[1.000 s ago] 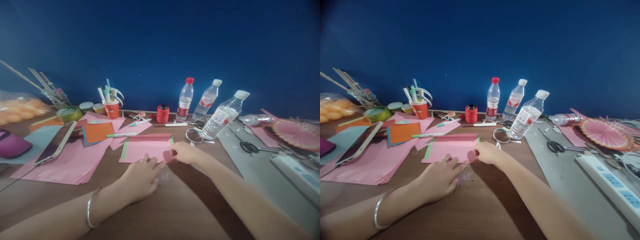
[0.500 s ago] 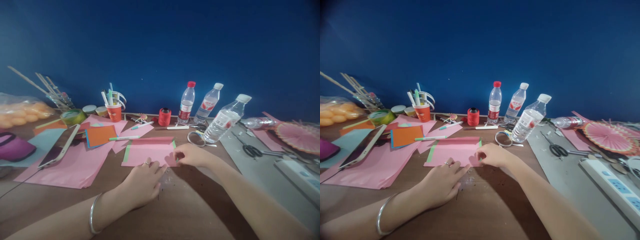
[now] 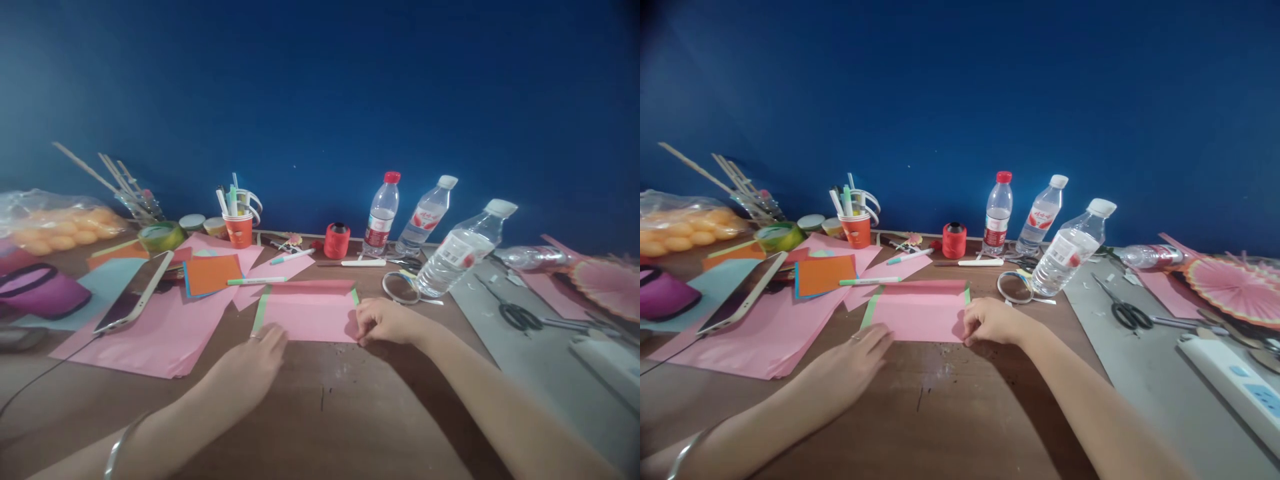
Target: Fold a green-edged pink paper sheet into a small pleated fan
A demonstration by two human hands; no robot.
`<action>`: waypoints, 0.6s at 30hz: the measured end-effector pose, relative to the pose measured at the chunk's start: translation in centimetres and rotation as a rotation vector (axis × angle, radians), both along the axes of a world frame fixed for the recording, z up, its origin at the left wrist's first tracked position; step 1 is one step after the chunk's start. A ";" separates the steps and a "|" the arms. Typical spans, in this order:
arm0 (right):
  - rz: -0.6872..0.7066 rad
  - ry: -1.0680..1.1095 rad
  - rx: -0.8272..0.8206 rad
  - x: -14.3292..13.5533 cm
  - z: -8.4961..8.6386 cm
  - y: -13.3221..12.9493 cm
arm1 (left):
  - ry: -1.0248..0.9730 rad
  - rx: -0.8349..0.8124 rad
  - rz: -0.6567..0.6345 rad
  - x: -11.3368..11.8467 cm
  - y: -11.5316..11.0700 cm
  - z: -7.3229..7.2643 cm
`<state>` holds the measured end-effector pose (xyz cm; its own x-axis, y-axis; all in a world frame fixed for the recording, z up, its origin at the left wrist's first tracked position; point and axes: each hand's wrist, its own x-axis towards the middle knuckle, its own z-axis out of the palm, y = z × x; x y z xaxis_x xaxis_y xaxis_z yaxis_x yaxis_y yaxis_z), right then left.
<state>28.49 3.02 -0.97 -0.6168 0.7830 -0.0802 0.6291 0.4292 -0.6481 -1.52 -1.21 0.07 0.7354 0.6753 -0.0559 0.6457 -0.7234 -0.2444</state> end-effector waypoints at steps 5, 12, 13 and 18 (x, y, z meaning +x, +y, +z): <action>0.001 -0.015 -0.008 0.2 -0.2 0.2 | -0.042 0.029 0.088 -3.4 -0.1 0.1; 0.018 -0.125 0.045 0.6 0.8 0.0 | -0.160 -0.007 0.129 -3.2 1.1 0.4; 0.028 -0.151 0.062 0.5 1.3 -0.2 | -0.167 0.004 0.110 -3.0 1.4 0.5; 0.045 -0.283 0.181 -1.0 3.3 -2.1 | -0.189 0.048 0.041 -2.0 2.5 0.9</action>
<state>27.46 0.94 2.32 -0.6245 0.7724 -0.1159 0.7509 0.5529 -0.3613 -3.55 1.33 0.98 0.7013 0.7038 0.1133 0.7123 -0.6858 -0.1491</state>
